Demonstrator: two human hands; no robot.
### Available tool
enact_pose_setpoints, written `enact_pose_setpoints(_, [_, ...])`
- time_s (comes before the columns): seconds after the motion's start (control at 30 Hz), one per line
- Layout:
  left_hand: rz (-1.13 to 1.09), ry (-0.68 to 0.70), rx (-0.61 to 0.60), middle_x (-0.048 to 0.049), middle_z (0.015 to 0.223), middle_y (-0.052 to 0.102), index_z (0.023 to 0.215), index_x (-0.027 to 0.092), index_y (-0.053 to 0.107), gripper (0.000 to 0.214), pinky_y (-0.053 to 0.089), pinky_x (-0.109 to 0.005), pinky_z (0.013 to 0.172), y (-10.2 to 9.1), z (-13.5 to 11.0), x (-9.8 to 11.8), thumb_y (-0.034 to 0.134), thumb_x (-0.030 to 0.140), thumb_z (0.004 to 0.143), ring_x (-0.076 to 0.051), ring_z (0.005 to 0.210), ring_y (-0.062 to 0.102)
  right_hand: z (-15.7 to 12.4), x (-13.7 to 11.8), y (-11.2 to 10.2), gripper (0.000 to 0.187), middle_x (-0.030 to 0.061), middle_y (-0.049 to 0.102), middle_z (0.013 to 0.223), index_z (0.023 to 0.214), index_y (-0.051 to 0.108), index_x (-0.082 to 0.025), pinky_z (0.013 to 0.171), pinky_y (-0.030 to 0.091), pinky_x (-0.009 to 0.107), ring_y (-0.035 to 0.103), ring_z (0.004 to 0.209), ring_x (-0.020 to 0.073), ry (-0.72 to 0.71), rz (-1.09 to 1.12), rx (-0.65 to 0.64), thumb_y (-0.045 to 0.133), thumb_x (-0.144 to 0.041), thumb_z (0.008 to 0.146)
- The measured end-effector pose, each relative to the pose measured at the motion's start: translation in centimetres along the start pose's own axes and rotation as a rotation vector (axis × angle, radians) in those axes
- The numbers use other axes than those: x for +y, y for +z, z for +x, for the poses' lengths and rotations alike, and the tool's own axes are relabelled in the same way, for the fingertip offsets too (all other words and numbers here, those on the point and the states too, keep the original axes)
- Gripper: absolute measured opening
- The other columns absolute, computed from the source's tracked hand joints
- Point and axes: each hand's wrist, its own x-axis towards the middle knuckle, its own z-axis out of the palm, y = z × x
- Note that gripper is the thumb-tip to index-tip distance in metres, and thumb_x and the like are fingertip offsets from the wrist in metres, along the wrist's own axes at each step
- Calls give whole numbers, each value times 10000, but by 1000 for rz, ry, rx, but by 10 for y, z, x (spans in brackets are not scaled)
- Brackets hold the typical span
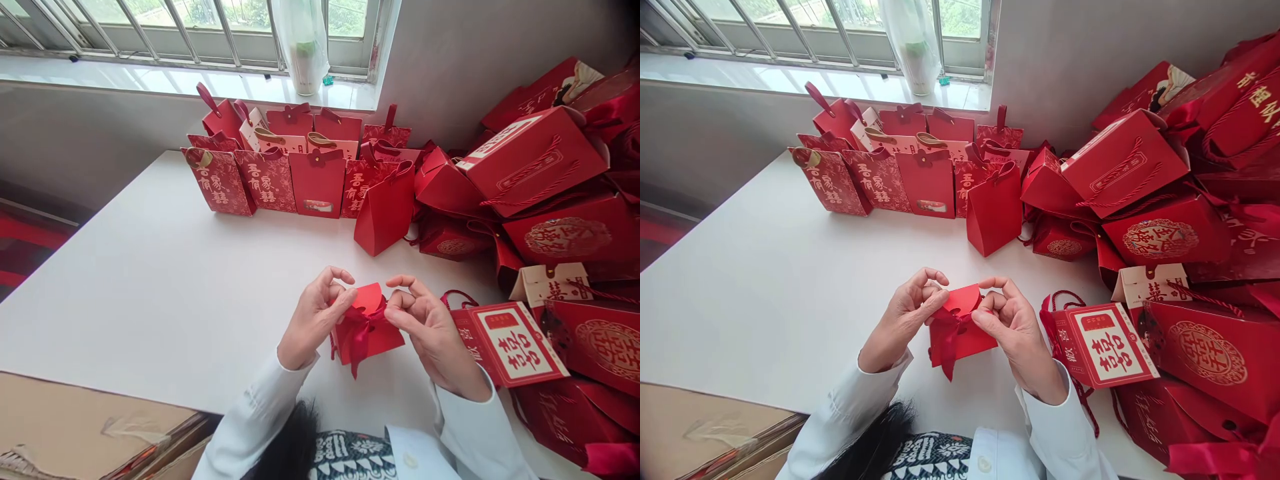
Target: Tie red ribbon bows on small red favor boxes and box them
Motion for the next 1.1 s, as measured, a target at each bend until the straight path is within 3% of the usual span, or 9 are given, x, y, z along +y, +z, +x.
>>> enact_pose_setpoints(0.47, [-50,-85,32,111,492,350,1000,189,454,208,255,-171,488,-3,1,1,572,284,858,-48,477,297,-4,8,8,365,-69,514,621,1001,474,-229,628,430,204,501,606,98,12,153,182,730,-250,742])
enact_pose_setpoints(0.7, [-44,-118,24,112,489,335,1016,194,454,202,244,-169,482,-4,3,1,558,234,848,-44,473,285,-7,11,8,355,-79,461,591,955,455,-226,526,374,171,391,536,75,41,228,211,726,-223,726])
enact_pose_setpoints(1.1, [-109,-140,-16,108,498,327,1032,197,462,236,218,-162,456,-12,4,-3,558,187,817,-52,484,260,-7,11,13,462,-78,496,569,957,413,-219,511,386,177,417,524,80,58,213,258,777,-252,675])
